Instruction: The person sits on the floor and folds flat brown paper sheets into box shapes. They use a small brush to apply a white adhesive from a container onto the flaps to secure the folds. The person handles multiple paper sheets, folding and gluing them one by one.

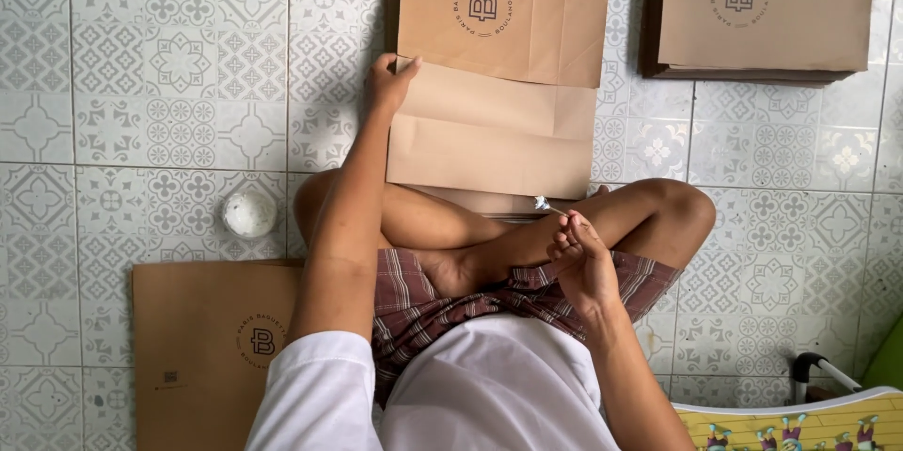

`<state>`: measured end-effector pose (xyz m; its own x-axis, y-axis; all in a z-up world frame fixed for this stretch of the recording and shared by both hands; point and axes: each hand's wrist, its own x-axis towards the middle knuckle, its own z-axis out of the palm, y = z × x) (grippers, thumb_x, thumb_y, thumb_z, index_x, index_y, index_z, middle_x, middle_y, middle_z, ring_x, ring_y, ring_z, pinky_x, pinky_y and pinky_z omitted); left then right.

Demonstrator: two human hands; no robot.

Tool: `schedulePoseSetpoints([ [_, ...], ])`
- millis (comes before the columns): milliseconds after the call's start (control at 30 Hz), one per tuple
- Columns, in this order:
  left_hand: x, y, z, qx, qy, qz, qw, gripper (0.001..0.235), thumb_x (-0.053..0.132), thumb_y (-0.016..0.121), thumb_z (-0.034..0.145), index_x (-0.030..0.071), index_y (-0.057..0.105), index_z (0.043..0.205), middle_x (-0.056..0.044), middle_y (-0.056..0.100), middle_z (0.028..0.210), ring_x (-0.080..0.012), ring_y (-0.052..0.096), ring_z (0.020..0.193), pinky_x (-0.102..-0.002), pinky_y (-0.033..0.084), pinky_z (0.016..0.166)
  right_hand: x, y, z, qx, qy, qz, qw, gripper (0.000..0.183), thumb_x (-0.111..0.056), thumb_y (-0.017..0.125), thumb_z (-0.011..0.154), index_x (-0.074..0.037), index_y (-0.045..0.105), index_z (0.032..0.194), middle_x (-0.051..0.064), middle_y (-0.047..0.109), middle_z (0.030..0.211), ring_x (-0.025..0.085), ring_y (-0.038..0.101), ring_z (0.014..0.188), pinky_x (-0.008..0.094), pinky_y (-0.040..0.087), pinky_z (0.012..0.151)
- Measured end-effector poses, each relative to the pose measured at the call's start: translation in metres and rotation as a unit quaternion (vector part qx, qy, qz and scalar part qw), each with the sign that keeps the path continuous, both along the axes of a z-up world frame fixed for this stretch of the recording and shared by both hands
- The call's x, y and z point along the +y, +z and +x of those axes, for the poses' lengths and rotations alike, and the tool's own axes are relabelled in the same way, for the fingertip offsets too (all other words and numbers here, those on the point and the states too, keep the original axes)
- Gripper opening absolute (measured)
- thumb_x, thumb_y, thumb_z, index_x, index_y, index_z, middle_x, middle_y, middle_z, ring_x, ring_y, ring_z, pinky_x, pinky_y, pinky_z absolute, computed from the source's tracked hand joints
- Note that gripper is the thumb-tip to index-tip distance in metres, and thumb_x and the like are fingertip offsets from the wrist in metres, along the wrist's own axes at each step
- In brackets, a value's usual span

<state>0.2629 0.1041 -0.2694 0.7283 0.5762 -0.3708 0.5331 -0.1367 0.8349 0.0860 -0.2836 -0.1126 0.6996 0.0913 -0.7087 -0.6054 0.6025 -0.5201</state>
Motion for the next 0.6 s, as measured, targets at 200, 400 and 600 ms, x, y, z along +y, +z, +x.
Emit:
schedulePoseSetpoints([
  [200, 0.009, -0.037, 0.030, 0.005, -0.041, -0.035, 0.999, 0.028, 0.042, 0.071, 0.086, 0.017, 0.073, 0.097, -0.001, 0.067, 0.091, -0.0179, 0.066, 0.091, -0.037, 0.053, 0.077, -0.012, -0.008, 0.005, -0.023, -0.006, 0.005, 1.000, 0.018, -0.019, 0.069, 0.098, -0.015, 0.066, 0.116, -0.002, 0.076, 0.100, 0.010, 0.068, 0.081, 0.024, 0.047, 0.070],
  [400, -0.012, 0.087, -0.081, -0.067, -0.033, -0.068, 0.995, 0.032, 0.039, 0.063, 0.098, 0.009, 0.067, 0.108, -0.012, 0.064, 0.106, -0.0274, 0.062, 0.106, -0.047, 0.052, 0.085, -0.017, -0.003, 0.014, -0.069, -0.024, -0.014, 0.997, 0.020, -0.017, 0.069, 0.098, -0.012, 0.067, 0.117, 0.001, 0.076, 0.102, 0.010, 0.070, 0.082, 0.023, 0.049, 0.071],
  [600, -0.048, 0.137, -0.235, 0.000, 0.075, -0.129, 0.989, 0.040, 0.041, 0.063, 0.099, 0.006, 0.061, 0.116, -0.012, 0.057, 0.098, -0.0227, 0.063, 0.079, -0.036, 0.061, 0.060, 0.011, 0.001, 0.031, -0.109, 0.017, -0.106, 0.988, 0.018, -0.014, 0.070, 0.098, -0.008, 0.067, 0.115, 0.005, 0.074, 0.103, 0.011, 0.068, 0.083, 0.022, 0.048, 0.070],
])
